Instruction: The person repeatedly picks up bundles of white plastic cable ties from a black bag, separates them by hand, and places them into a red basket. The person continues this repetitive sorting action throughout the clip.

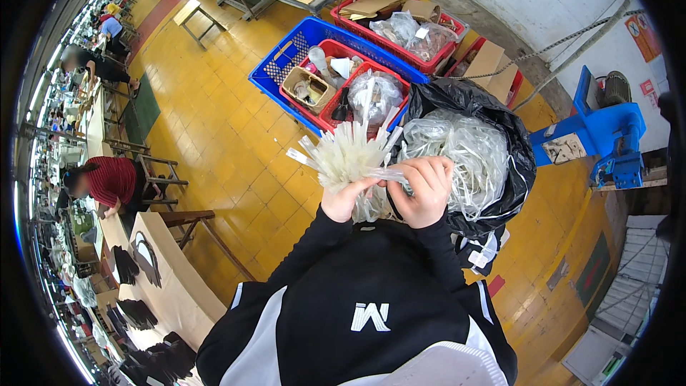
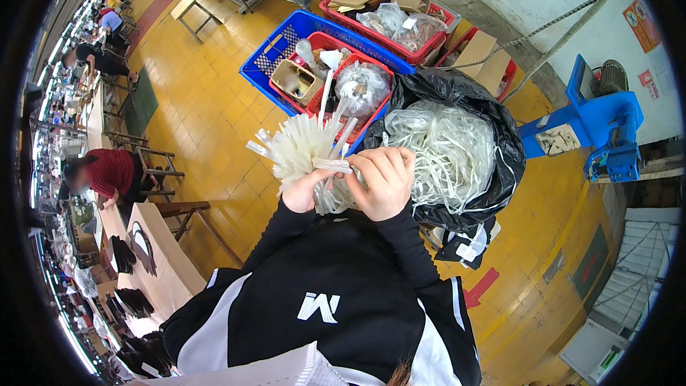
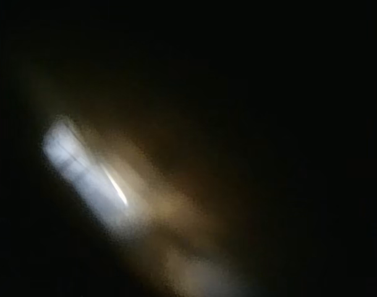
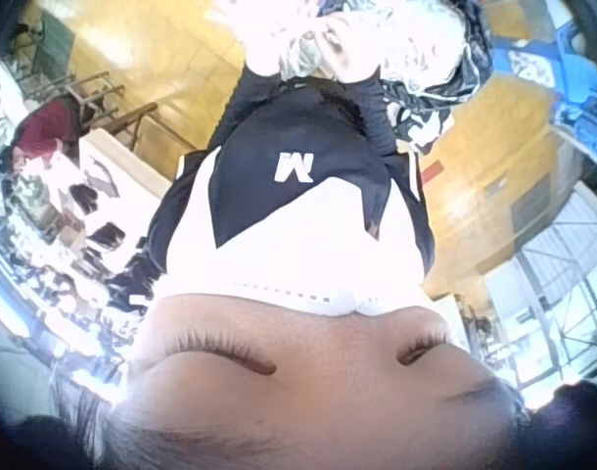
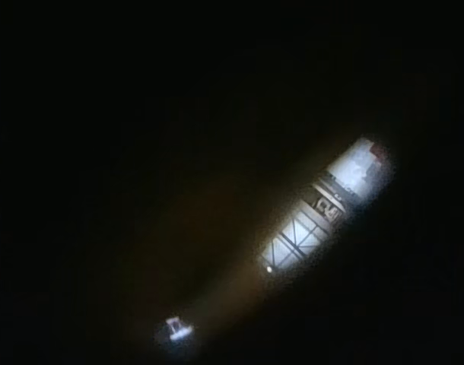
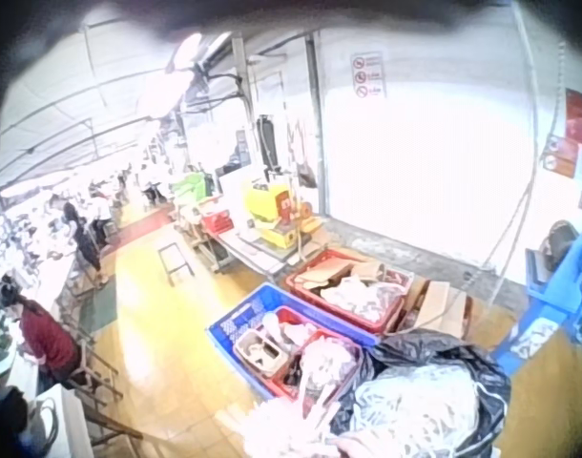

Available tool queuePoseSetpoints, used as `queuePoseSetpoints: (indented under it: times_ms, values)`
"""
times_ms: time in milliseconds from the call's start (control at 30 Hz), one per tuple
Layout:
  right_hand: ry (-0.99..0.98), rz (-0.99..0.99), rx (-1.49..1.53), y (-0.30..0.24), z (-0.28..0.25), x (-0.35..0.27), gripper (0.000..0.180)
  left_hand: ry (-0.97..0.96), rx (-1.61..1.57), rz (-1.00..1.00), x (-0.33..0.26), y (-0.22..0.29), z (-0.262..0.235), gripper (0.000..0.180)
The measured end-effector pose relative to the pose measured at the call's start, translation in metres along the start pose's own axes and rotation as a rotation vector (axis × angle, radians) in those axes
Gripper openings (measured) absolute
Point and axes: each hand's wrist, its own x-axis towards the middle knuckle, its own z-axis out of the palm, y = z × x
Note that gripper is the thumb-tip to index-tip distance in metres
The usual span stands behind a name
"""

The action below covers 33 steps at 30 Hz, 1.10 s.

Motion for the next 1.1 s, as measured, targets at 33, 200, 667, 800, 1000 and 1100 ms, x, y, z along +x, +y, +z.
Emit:
queuePoseSetpoints:
  times_ms: [33, 200, 667, 800, 1000, 1100]
  values:
    - [-0.001, 0.001, -0.003, 0.000, 0.000, 0.000, 0.022, 0.019, 0.021, 0.013, 0.000, -0.002, 0.000, 0.019]
    - [-0.050, 0.036, 0.056, 0.005, -0.002, 0.003, 0.022, 0.057, 0.126, 0.153, -0.003, -0.001, 0.006, 0.019]
    - [-0.253, 0.209, 0.294, 0.014, -0.008, 0.006, 0.015, -0.119, 0.291, 0.038, 0.010, 0.019, 0.002, 0.036]
    - [-0.261, 0.205, 0.236, 0.021, -0.002, 0.002, 0.016, -0.148, 0.352, 0.001, 0.016, 0.019, 0.001, 0.045]
    - [-0.319, 0.177, 0.282, 0.027, 0.002, -0.011, 0.018, -0.278, 0.298, -0.007, 0.018, 0.013, -0.006, 0.045]
    - [-0.294, 0.191, 0.419, 0.026, 0.000, -0.014, 0.016, -0.399, 0.331, -0.082, 0.026, -0.003, -0.011, 0.057]
